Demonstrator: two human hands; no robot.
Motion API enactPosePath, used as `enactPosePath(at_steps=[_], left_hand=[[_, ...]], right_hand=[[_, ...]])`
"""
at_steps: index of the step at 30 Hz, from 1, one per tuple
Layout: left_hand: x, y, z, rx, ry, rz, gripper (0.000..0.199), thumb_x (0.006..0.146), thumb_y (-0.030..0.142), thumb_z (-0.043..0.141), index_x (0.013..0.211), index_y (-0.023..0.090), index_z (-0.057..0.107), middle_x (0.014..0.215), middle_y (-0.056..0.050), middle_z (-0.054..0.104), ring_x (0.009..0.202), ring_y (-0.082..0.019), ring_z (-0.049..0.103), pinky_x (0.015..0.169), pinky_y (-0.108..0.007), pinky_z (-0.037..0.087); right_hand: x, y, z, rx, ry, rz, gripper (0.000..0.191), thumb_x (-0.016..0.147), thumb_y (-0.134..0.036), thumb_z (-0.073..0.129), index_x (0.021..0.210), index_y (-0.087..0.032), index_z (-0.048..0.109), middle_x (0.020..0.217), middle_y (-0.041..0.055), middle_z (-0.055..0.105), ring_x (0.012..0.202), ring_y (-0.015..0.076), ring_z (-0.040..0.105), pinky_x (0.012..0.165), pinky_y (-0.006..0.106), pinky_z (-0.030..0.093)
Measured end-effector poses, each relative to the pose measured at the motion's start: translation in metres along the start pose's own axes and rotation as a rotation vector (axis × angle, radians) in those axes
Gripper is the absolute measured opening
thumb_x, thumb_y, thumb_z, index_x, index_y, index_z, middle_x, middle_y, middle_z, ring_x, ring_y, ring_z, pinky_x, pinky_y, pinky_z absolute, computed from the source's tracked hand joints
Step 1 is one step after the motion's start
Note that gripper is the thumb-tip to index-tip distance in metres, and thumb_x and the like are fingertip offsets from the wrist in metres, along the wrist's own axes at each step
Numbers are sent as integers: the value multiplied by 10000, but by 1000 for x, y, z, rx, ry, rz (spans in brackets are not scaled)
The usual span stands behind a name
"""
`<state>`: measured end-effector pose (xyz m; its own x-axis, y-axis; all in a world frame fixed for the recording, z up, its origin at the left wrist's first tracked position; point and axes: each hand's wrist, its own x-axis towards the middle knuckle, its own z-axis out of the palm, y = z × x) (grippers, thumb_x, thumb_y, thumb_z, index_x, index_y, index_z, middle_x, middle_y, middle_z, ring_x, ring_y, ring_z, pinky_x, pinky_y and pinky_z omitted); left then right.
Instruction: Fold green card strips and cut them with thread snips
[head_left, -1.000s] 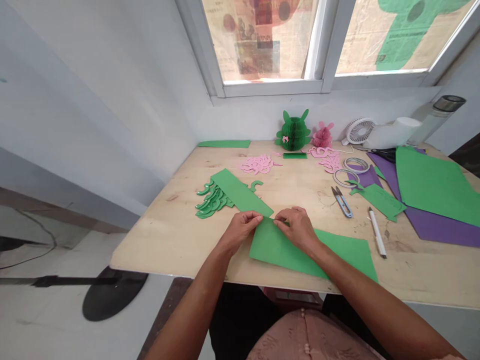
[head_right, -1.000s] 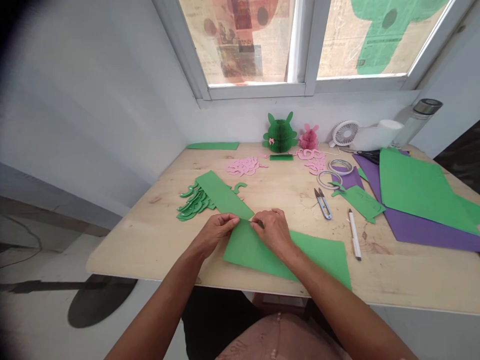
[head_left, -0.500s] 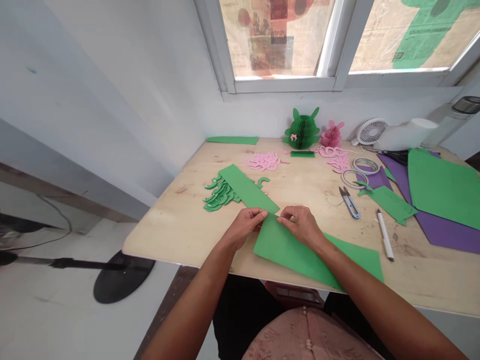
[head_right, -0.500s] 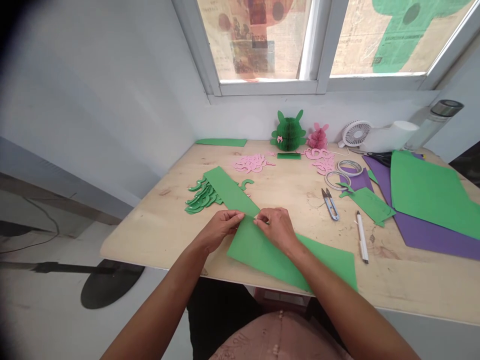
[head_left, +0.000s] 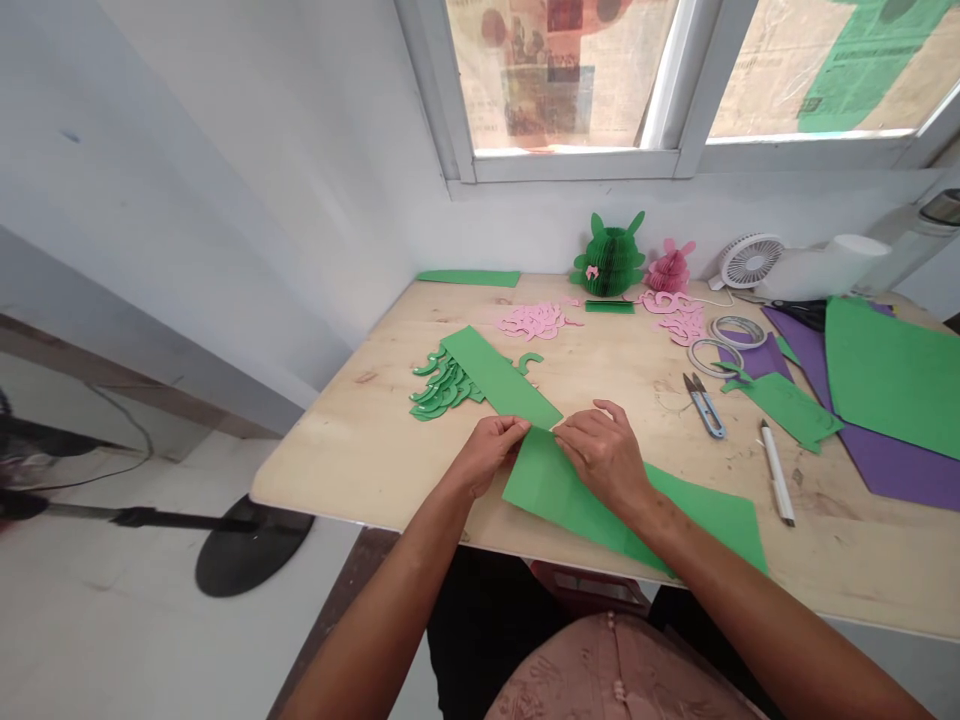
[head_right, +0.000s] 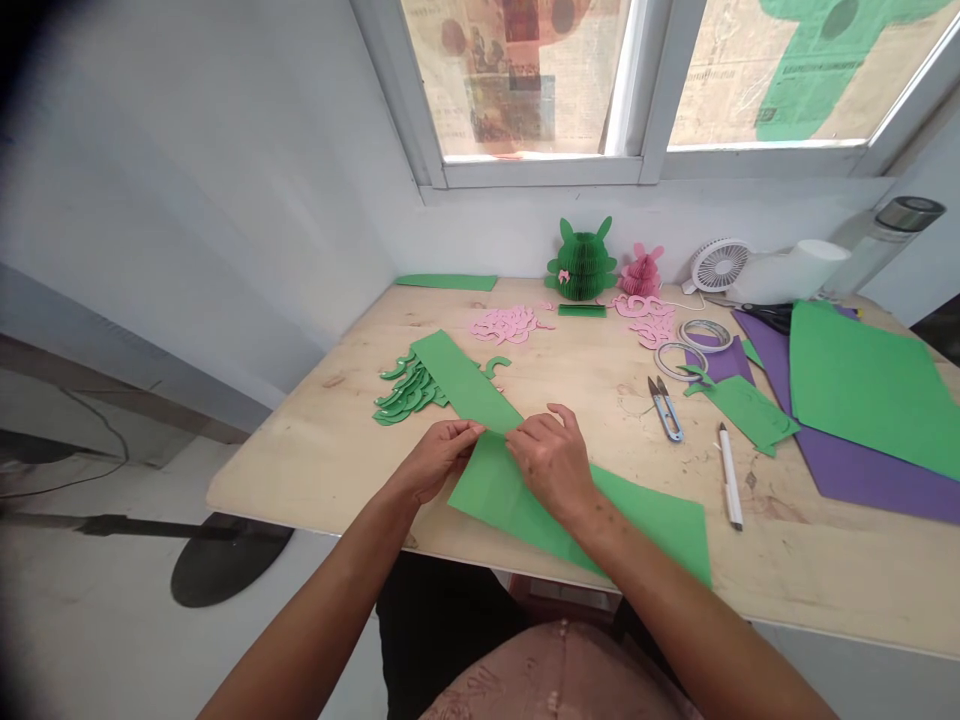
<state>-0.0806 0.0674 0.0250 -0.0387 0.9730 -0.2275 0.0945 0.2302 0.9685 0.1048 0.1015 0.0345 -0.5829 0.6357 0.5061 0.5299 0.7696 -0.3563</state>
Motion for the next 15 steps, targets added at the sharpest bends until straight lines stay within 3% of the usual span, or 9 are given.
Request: enactPosePath(at_steps=[4,6,8,12,15], left_hand=[[1,-6,-4,176,138,115,312,790,468,565,792,174,668,704,-34,646,657,-185,602,610,-296,470],[-4,-7,-10,252,205,179,225,793,367,579,884,197,696,898,-58,694,864,-221,630,793,-341,487],[-13,-7,-18,347,213,280,212,815,284,559,957,217,701,1084,-69,684,1087,-237,579,986,-380,413],[-38,-14,-34,771,-23,675,326,896,147,402,1054,218,677,1246,-69,640,1318,-221,432,1113,-437,298],[-57,-20,-41,993,-189,801,397,900,90,351,1176,207,613,1320,-68,595,1362,-216,385,1127,-455,286]], right_hand=[[-6,-17,-7,-33,22,-153,255,955,-150,453,872,-217,685,890,29,724,923,160,629,1014,395,343],[-12,-24,-10,-67,22,-252,268,957,-118,429,885,-211,671,888,31,716,942,158,619,1024,402,347],[-19,-30,-11,-86,0,-323,282,957,-98,406,895,-204,660,894,40,708,950,161,612,1028,410,354],[-29,-33,-13,-83,-44,-393,266,945,-80,416,901,-192,654,911,51,708,967,174,610,1032,421,360],[-27,-28,-14,-102,-41,-374,262,944,-82,423,918,-195,657,920,49,711,976,173,613,1023,424,367]])
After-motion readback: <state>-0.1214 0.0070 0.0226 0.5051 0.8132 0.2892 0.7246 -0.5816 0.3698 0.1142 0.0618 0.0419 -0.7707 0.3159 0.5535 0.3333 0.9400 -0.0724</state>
